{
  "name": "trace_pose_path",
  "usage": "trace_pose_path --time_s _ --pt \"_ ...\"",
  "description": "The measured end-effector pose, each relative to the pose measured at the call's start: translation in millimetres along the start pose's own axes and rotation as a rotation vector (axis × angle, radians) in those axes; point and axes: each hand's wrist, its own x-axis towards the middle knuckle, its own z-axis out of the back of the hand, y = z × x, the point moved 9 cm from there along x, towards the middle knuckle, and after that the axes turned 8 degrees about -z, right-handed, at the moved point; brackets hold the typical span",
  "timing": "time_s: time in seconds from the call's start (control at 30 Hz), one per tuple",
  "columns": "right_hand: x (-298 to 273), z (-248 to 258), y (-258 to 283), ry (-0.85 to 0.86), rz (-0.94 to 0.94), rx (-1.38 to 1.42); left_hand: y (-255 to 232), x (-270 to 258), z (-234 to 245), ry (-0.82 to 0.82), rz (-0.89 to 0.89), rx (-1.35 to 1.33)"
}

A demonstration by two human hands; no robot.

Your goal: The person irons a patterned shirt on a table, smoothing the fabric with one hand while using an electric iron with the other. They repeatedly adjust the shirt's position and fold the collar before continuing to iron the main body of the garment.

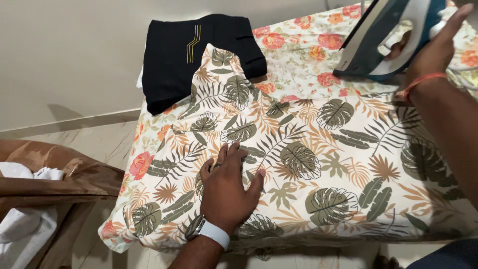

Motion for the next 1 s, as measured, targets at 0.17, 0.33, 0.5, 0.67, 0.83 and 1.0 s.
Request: trace_pose_path --time_s 0.17,0.33,0.5,0.67,0.83,1.0 --pt "-29 12 2 -0.194 -0.247 -0.161 4 -3 -3 0.013 0.035 -0.006" --pt "-76 16 35 -0.312 -0.271 -0.457 1 0 2 0.006 0.029 -0.008" --pt "-112 -3 67 -0.315 -0.233 -0.881 5 -5 3 -0.025 0.024 -0.038" --pt "-139 -57 85 -0.086 -0.185 -1.195 10 -5 1 -0.038 0.018 -0.093" --pt "-187 -150 82 0.266 -0.102 -1.456 10 -2 -3 -0.013 -0.008 -0.099" --pt "-253 -233 64 0.693 0.105 -1.560 13 -2 -16 0.033 -0.025 -0.009"
